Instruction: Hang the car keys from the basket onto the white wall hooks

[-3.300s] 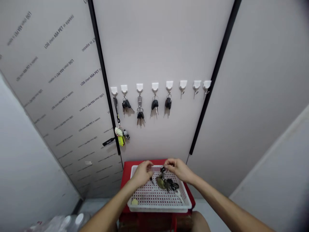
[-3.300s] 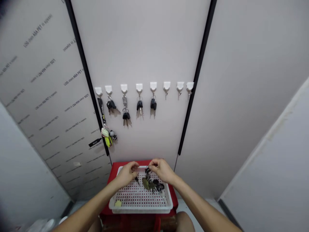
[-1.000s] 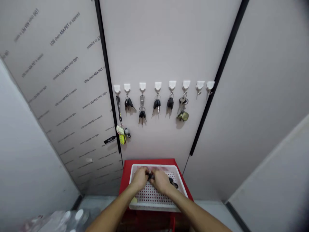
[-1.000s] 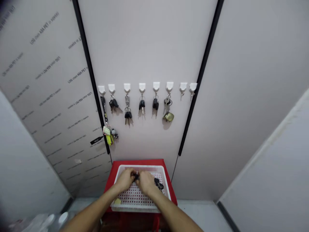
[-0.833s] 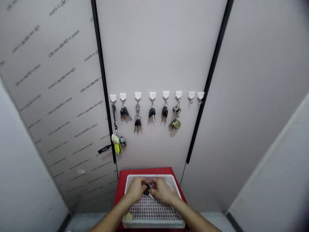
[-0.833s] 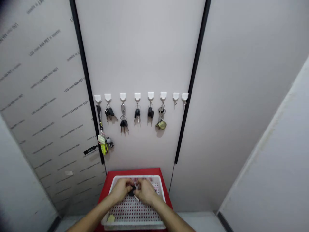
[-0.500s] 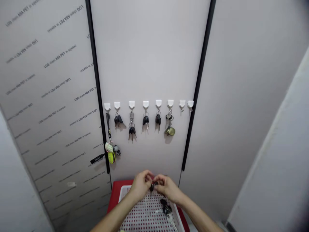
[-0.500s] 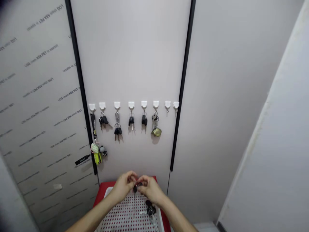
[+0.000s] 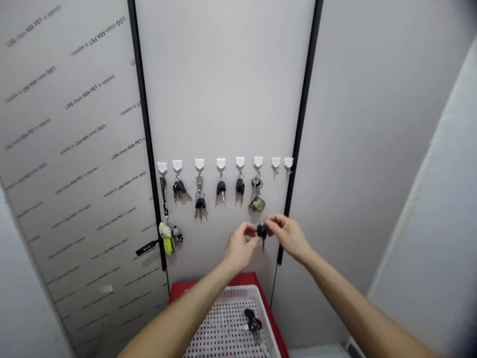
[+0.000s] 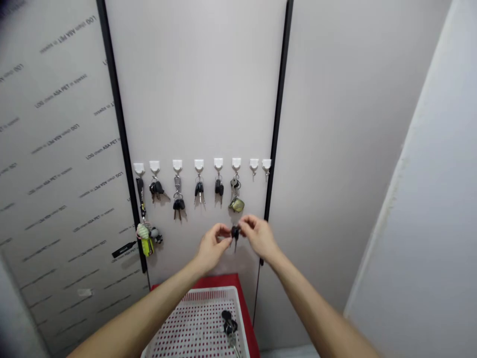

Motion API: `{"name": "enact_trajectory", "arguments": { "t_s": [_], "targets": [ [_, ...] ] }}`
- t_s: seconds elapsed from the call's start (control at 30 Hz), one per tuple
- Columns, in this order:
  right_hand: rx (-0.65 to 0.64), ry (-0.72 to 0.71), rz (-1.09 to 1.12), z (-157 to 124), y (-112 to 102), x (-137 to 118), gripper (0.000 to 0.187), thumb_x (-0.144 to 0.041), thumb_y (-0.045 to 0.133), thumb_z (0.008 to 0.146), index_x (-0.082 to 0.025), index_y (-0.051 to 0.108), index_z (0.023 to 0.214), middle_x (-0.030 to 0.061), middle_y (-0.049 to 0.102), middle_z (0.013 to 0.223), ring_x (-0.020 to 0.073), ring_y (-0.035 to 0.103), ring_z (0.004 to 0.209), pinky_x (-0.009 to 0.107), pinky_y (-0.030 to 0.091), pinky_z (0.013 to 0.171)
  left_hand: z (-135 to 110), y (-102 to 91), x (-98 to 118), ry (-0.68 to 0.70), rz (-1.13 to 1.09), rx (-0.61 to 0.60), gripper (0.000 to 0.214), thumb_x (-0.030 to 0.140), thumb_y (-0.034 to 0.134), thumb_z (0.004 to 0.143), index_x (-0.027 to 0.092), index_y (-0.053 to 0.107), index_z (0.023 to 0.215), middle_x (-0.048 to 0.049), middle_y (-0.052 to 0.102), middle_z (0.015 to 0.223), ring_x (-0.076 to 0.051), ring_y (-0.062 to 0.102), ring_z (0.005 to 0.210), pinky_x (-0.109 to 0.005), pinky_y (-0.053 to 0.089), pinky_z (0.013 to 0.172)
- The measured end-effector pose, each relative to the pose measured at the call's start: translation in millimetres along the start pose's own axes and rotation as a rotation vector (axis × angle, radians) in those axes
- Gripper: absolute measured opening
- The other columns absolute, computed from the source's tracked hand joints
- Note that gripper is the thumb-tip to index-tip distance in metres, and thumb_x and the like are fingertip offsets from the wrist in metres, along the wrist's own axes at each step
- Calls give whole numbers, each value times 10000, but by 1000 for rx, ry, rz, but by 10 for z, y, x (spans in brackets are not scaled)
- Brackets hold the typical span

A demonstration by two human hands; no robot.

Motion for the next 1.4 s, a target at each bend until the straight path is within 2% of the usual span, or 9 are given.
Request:
{"name": "enact_trajectory", "arguments": {
  "t_s": [0.2,0.37,0.57,0.77,0.83,0.97,1.03,1.17,1.4],
  "targets": [
    [346,-69,4,547,-596,-429,115,-242,456,605,-138,457,556,-47,440,440,50,405,396,175,352,415,309,201,752,306,226,-61,308,123,421,631,152,455,936,-53,515,951,-128,462,869,-267,350,793],
    [486,-11,-16,849,-797,-419,84,-213,460,593,-142,470,550,-29,461,461,66,453,399,175,374,376,481,266,877,275,325,-58,381,134,414,637,115,417,1018,-89,480,1015,-155,450,907,-288,330,826],
    [493,97,-119,1000,-815,-220,90,-203,448,596,-139,492,551,-2,503,463,97,497,432,189,386,388,349,255,624,192,341,-114,358,147,421,635,119,443,991,-79,489,995,-147,444,905,-268,332,819],
    [554,-7,-350,661,-808,-172,201,-236,415,621,-143,540,748,33,581,667,115,524,571,245,403,562,-22,185,-169,-26,290,-170,327,162,427,632,137,468,955,-67,505,943,-134,464,849,-260,353,772],
    [427,-60,-443,384,-583,-61,221,-219,399,633,-142,539,785,41,584,719,120,517,629,249,393,604,-245,193,-528,-123,270,-199,328,155,428,626,131,473,950,-71,510,943,-133,465,848,-255,352,767],
    [-371,-103,-616,-419,393,452,198,-162,404,633,-156,567,745,41,591,733,126,503,677,238,374,640,-766,301,-1102,-245,327,-309,336,128,435,597,132,493,928,-70,522,946,-147,455,869,-258,331,786],
    [-638,-117,-754,-848,752,710,187,-171,447,615,-151,579,746,64,590,765,160,486,745,266,354,670,-977,392,-1257,-250,391,-401,343,116,434,580,145,505,914,-65,526,944,-158,446,883,-261,318,794],
    [-753,-182,-1015,-1200,1060,987,187,-188,494,599,-115,586,745,119,579,779,232,433,827,365,293,724,-1162,513,-1379,-225,526,-510,362,120,434,562,126,507,917,-88,522,945,-188,434,893,-271,299,802],
    [-701,-220,-1074,-1199,1209,1053,185,-167,411,680,-129,590,707,111,580,742,229,420,834,413,199,774,-1122,551,-1474,-219,607,-469,309,116,387,574,114,527,850,-93,538,863,-181,460,814,-259,331,734]
  ]
}}
Point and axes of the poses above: each hand's wrist, its own z-axis towards the middle knuckle, its own y-axis out of the palm, x = y × z, the point moved 7 cm from there along z, towards the middle knuckle
